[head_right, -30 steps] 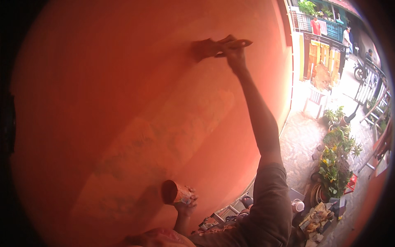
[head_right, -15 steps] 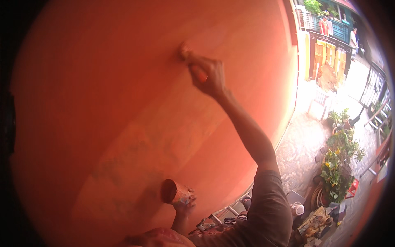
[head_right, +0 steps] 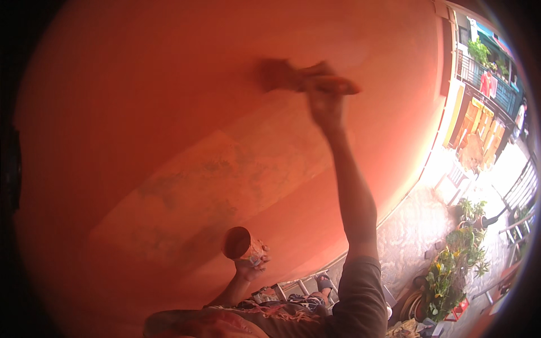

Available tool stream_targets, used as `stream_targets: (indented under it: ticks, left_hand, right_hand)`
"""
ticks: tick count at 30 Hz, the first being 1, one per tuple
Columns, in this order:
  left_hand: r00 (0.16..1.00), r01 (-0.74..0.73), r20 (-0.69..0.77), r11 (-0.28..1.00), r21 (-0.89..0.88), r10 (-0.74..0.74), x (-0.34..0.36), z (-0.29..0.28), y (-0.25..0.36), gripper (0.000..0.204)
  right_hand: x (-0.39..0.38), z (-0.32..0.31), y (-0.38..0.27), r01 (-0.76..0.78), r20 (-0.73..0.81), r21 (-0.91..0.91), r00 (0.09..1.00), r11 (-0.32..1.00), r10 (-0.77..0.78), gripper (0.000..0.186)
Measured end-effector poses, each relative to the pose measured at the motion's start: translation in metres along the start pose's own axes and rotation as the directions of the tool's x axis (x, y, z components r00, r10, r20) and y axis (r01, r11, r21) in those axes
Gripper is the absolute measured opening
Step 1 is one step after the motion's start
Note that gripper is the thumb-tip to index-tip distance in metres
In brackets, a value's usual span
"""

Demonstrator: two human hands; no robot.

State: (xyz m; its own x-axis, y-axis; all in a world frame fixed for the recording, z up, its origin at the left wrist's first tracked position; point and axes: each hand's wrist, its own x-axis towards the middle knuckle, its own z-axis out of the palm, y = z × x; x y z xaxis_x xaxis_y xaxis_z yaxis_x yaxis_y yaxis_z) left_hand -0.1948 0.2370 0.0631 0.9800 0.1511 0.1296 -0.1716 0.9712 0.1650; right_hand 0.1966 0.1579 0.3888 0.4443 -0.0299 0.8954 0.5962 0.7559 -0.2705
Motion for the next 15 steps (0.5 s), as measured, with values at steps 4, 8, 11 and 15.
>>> stream_targets:
  ticks: [4,8,11,15]
  left_hand:
    - [0.999,-0.041,0.021,0.999,0.027,0.040,-0.009,0.006,-0.006,0.074]
    - [0.997,-0.076,0.021,0.997,0.035,0.075,-0.008,0.013,-0.010,0.071]
    - [0.990,-0.137,-0.031,0.989,0.055,0.139,0.001,0.026,-0.018,0.070]
    - [0.970,-0.240,-0.022,0.969,0.062,0.241,0.001,0.048,-0.035,0.069]
  right_hand:
    - [0.046,-0.111,0.026,-0.141,-0.427,-0.225,0.904,0.964,0.032,0.008]
    - [0.050,-0.120,0.018,-0.188,-0.398,-0.520,0.916,0.833,-0.042,0.009]
    - [0.034,-0.055,-0.008,-0.044,-0.194,-0.676,0.974,0.735,-0.121,0.010]
    - [-0.004,0.057,-0.075,0.335,0.116,-0.531,0.939,0.778,-0.325,0.013]
